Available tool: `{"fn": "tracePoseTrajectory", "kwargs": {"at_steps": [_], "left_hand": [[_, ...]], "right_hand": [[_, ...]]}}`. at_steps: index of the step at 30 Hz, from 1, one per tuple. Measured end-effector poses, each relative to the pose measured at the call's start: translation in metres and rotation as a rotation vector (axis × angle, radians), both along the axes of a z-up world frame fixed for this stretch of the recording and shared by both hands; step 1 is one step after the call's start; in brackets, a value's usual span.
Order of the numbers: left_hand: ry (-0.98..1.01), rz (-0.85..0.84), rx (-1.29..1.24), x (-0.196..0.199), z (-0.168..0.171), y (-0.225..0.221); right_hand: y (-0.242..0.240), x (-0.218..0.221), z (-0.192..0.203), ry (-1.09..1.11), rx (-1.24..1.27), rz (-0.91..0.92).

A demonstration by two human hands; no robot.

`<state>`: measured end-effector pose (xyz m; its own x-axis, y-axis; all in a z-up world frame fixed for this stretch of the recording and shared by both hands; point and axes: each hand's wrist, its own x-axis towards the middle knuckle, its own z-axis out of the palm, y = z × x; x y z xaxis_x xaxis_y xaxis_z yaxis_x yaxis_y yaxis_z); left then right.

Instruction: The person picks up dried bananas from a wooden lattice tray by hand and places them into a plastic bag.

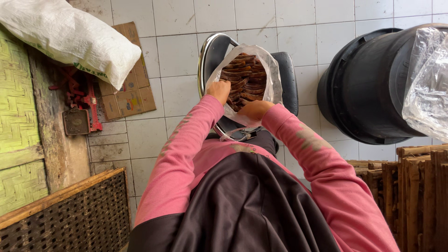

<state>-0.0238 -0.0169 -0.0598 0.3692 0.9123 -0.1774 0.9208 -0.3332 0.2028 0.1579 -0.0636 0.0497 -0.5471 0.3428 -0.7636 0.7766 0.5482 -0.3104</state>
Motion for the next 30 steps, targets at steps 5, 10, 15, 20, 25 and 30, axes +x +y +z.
{"fn": "tracePoseTrajectory", "kwargs": {"at_steps": [5,10,15,20,25,30], "left_hand": [[-0.072,0.003,-0.078,0.002,0.025,0.001],[-0.009,-0.130,-0.170,0.015,0.042,0.004],[0.335,-0.125,-0.359,0.015,0.032,-0.008],[0.349,0.022,-0.405,0.016,0.020,0.000],[0.199,0.128,-0.349,0.005,0.011,-0.006],[0.216,0.155,-0.133,0.015,0.007,-0.015]], "right_hand": [[0.007,0.003,0.010,0.077,-0.206,-0.085],[0.003,0.009,0.025,0.291,-0.057,0.008],[-0.002,0.009,0.028,0.297,-0.122,-0.093],[0.012,-0.007,-0.004,0.085,0.146,-0.155],[0.019,-0.017,-0.049,0.294,0.525,-0.340],[0.002,-0.018,-0.062,0.334,0.726,-0.179]]}}
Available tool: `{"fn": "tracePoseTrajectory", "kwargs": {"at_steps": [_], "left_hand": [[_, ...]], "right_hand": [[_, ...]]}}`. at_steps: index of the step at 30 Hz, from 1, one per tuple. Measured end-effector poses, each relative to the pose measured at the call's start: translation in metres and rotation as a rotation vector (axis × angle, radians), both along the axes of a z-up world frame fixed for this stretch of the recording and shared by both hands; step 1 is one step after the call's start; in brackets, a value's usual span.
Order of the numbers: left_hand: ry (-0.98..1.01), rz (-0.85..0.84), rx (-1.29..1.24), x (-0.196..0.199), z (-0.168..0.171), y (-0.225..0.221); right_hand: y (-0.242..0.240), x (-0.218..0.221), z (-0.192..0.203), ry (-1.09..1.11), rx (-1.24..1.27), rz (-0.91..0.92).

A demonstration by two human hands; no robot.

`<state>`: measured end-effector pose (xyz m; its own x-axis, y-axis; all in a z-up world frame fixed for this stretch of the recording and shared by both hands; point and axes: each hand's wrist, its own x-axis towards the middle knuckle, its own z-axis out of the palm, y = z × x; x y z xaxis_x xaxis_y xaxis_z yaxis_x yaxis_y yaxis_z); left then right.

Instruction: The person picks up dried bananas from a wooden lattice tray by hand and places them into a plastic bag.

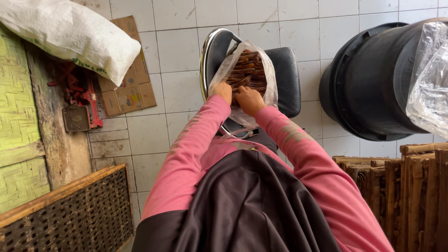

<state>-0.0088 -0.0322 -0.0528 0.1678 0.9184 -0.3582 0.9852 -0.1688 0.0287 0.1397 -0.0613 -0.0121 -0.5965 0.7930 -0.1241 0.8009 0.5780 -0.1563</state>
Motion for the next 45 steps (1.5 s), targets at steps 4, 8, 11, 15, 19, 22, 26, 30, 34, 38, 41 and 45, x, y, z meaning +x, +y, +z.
{"fn": "tracePoseTrajectory", "kwargs": {"at_steps": [4,8,11,15,19,22,26,30,34,38,41,45], "left_hand": [[0.038,-0.043,-0.093,-0.003,0.016,0.003],[-0.091,0.021,-0.282,-0.007,0.023,0.012],[-0.071,0.058,-0.217,-0.004,0.011,0.008],[-0.071,0.048,-0.176,-0.005,0.003,0.005],[-0.349,0.185,-0.292,-0.014,0.022,0.027],[-0.818,0.470,-0.411,-0.013,0.029,0.044],[-1.303,0.789,-0.573,-0.003,0.028,0.052],[-1.455,0.970,-0.579,0.002,0.023,0.045],[-1.506,0.993,-0.639,-0.003,0.029,0.047],[-1.509,0.974,-0.559,-0.008,0.041,0.043],[-1.403,0.936,-0.400,-0.007,0.051,0.040],[-1.286,0.895,-0.235,-0.007,0.059,0.036]], "right_hand": [[0.006,0.002,0.012,0.040,0.054,-0.044],[0.012,0.005,0.020,0.128,0.051,-0.002],[0.005,0.003,0.014,0.191,-0.041,0.031],[0.006,0.008,0.000,0.149,-0.197,0.025],[0.028,0.017,-0.001,0.473,-0.392,-0.381],[0.039,0.025,0.009,1.024,-0.775,-0.720],[0.053,0.026,0.035,1.260,-1.056,-0.865],[0.047,0.021,0.051,0.999,-0.831,-0.684],[0.044,0.017,0.053,1.022,-0.827,-0.716],[0.049,0.015,0.037,1.160,-0.868,-0.726],[0.051,0.017,0.015,1.094,-0.897,-0.864],[0.047,0.020,-0.015,0.914,-0.884,-0.929]]}}
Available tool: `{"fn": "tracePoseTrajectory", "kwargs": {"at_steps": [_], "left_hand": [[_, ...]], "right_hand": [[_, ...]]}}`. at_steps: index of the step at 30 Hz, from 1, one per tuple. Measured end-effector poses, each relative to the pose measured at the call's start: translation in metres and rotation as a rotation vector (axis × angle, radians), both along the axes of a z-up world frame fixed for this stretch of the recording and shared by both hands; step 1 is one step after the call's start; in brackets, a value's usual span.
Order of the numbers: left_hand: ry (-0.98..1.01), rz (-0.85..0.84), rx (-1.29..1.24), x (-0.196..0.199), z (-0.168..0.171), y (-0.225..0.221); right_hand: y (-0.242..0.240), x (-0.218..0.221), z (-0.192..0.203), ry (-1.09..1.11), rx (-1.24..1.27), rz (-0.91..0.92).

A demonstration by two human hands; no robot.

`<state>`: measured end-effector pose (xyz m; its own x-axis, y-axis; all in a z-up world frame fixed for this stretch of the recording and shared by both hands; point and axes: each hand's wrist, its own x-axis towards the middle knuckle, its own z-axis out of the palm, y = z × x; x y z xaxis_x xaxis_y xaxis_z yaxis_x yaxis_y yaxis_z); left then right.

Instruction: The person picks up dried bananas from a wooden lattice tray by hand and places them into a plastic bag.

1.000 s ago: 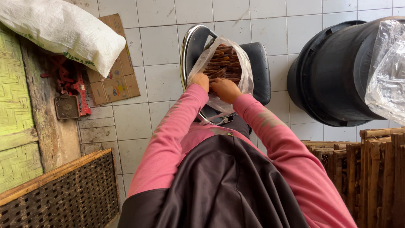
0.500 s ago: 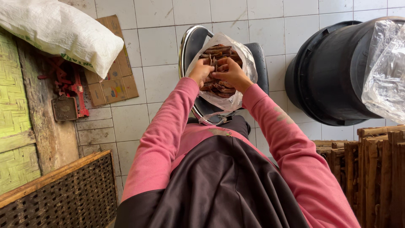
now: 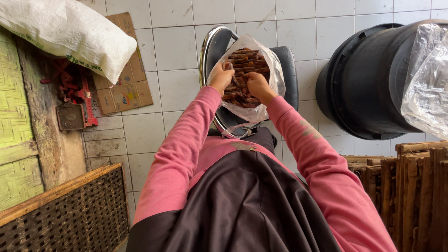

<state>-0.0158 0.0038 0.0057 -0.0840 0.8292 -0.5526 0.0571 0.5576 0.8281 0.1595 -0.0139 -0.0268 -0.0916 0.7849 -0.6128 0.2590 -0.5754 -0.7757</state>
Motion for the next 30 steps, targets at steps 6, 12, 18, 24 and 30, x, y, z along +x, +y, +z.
{"fn": "tracePoseTrajectory", "kwargs": {"at_steps": [6,12,18,24,30], "left_hand": [[0.124,-0.106,-0.113,0.001,-0.026,0.006],[0.054,-0.175,-0.078,0.009,-0.062,0.009],[0.130,-0.110,-0.059,0.012,-0.060,0.004],[0.156,-0.092,-0.048,0.005,-0.046,0.004],[0.187,-0.105,-0.006,0.000,-0.046,0.009]], "right_hand": [[-0.016,0.002,-0.013,-0.315,0.414,0.483],[-0.029,-0.016,-0.004,-0.588,0.487,0.647],[-0.038,-0.031,0.003,-0.650,0.516,0.578],[-0.021,-0.013,0.009,-0.564,0.322,0.470],[-0.002,0.009,0.017,0.093,0.157,0.224]]}}
